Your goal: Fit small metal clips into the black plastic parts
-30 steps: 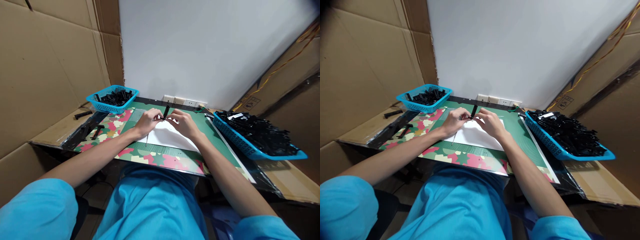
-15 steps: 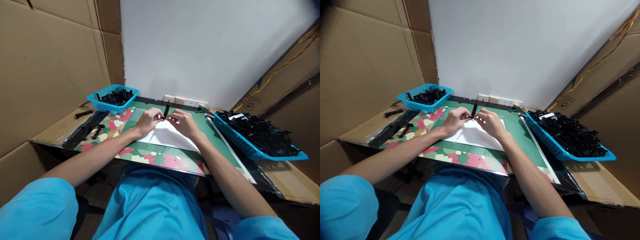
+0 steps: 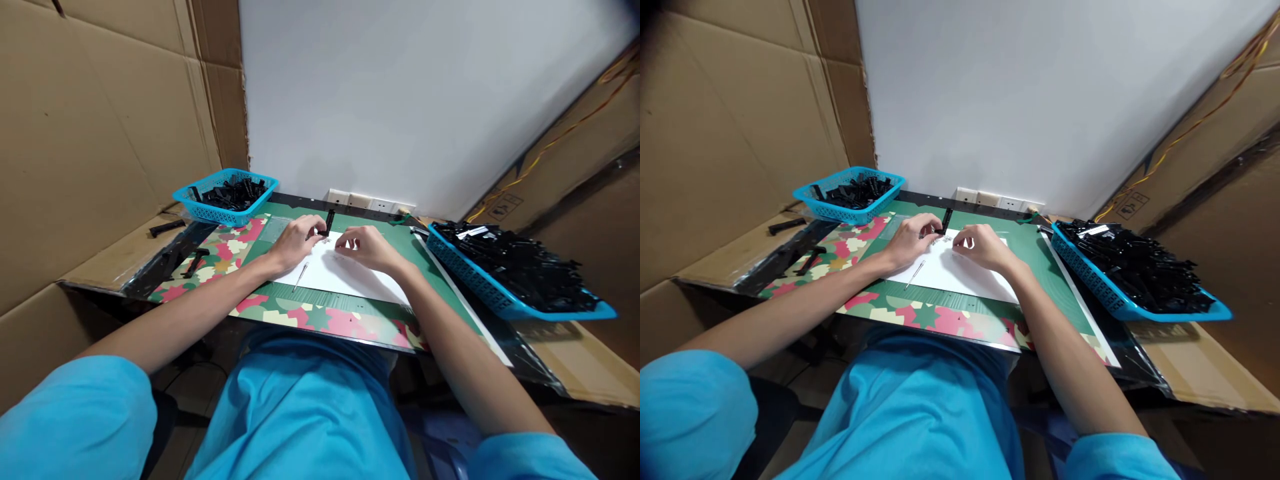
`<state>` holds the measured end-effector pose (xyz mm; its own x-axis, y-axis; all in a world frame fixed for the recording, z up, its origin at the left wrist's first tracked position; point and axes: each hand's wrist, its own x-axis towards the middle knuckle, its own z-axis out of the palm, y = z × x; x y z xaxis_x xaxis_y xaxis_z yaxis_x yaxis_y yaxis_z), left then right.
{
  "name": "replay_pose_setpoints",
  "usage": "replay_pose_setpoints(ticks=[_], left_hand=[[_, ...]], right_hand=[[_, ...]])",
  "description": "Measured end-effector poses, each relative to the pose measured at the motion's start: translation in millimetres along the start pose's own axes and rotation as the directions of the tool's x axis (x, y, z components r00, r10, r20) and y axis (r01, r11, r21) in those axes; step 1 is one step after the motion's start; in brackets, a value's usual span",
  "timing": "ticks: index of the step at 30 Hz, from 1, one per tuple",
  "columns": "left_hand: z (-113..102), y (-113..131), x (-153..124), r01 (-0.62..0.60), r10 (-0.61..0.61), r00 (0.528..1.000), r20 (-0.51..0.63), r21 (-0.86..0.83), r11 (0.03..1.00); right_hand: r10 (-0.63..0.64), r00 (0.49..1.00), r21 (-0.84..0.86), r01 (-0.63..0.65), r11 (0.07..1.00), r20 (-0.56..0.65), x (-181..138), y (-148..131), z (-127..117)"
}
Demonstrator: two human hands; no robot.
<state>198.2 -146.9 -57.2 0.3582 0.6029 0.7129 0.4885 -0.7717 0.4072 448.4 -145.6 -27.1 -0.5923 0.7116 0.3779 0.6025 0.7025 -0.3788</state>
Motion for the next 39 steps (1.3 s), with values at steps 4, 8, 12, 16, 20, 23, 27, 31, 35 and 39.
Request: replay_pose_setpoints(ticks=[4, 8, 12, 16, 20, 23, 27, 31, 35, 39], left_hand=[[0.7, -1.3, 0.5, 0.006, -0.006, 1.0, 0.019, -0.003, 1.0], [3.3, -5.8, 0.0, 0.007, -0.007, 0.999, 0.04, -0.01, 1.0], [5.4, -9.5, -0.5, -0.005, 0.007, 0.999, 0.052, -0.036, 0.999], [5.7, -9.2, -0.6, -0.012, 0.016, 0.997, 0.069, -0.052, 0.999], [5.3, -7.1, -1.0, -0.007, 0.012, 0.996, 0.086, -0.06, 0.998], [5.2, -6.2, -1.3, -0.004, 0.01, 0.995, 0.103, -0.06, 0.998], [5.5, -6.3, -0.9, -0.008, 0.014, 0.994, 0.107, -0.059, 0.998], [4.6, -4.6, -0.3, -0.016, 0.023, 0.996, 0.086, -0.071, 0.997], [2.5, 1.0, 0.6, -0.036, 0.037, 0.999, 0.016, -0.085, 0.996], [1.6, 5.7, 1.3, -0.085, 0.079, 0.994, -0.075, -0.087, 0.993]], right_hand=[[0.011, 0.991, 0.039, -0.016, 0.999, 0.135, -0.9, 5.7, -1.0], [0.011, 0.993, 0.059, -0.018, 0.998, 0.116, -0.4, 11.2, 4.3], [0.019, 0.994, 0.056, -0.025, 0.998, 0.11, 0.5, 15.9, 9.7], [0.052, 0.994, 0.049, -0.057, 0.997, 0.092, 0.9, 20.1, 11.9], [0.05, 0.994, 0.073, -0.057, 0.996, 0.099, 1.2, 23.2, 14.7], [0.033, 0.993, 0.094, -0.044, 0.995, 0.11, 1.6, 22.6, 15.5], [0.029, 0.994, 0.112, -0.04, 0.993, 0.105, 1.8, 14.9, 9.8], [0.028, 0.998, 0.186, -0.018, 0.982, -0.049, 2.7, 3.0, 0.0], [0.065, 0.949, 0.297, 0.031, 0.954, -0.309, 4.3, -6.4, -2.8], [0.146, 0.908, 0.4, 0.026, 0.916, -0.393, 4.9, -13.0, 2.8]])
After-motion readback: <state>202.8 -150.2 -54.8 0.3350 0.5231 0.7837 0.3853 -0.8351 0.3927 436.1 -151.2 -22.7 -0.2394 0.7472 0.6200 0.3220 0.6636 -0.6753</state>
